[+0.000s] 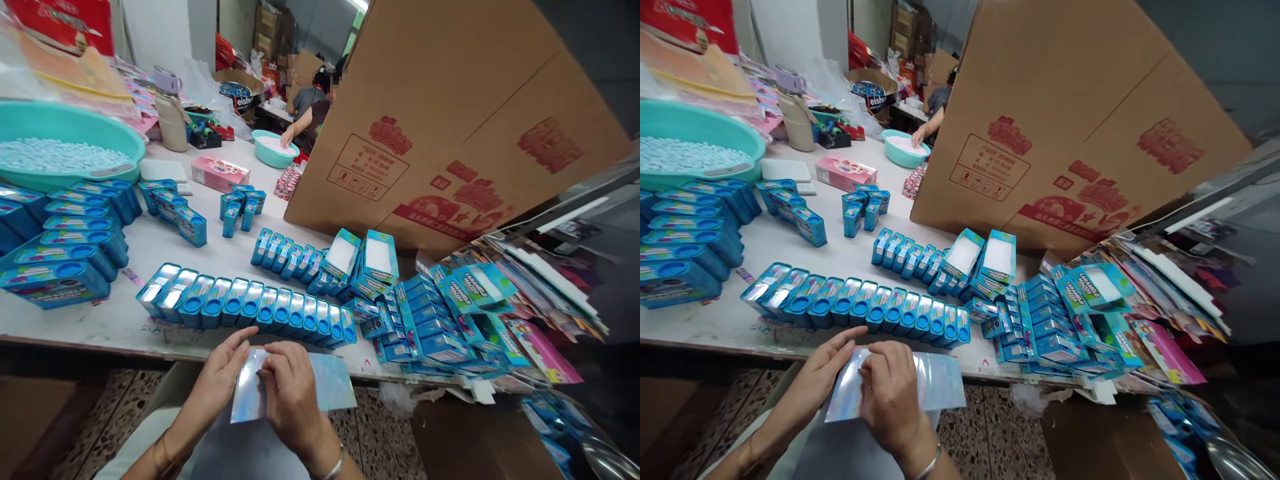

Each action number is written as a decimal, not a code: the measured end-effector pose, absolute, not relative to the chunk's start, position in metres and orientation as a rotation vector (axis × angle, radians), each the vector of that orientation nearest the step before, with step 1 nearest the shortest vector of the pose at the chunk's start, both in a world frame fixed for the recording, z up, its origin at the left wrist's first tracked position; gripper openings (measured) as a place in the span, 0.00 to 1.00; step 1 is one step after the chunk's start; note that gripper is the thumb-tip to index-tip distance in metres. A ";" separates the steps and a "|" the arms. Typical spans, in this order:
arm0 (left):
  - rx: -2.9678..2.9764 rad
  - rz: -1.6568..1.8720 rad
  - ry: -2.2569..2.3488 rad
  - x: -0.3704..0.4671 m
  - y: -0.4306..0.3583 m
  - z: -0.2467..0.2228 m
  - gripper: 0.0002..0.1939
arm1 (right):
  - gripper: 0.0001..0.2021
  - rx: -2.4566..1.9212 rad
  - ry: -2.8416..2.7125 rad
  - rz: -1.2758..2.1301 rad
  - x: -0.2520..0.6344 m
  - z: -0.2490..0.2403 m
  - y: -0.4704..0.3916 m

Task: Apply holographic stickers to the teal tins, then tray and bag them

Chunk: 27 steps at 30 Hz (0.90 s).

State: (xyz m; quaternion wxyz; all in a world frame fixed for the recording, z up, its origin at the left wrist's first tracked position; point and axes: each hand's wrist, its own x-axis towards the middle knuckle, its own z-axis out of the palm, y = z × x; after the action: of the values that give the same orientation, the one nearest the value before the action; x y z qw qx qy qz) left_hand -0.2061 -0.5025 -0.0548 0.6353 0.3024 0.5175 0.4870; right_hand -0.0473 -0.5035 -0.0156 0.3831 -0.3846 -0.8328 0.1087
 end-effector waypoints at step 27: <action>0.841 1.031 1.181 -0.222 -0.496 -0.048 0.29 | 0.04 -1.012 -2.436 1.382 -0.075 0.052 -0.374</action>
State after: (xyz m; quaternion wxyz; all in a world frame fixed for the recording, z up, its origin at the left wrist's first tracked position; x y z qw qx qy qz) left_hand -0.2221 -0.4964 -0.0480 0.6298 0.3673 0.5156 0.4502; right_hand -0.0752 -0.3740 0.0521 0.0819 -0.3388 -0.8153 0.4625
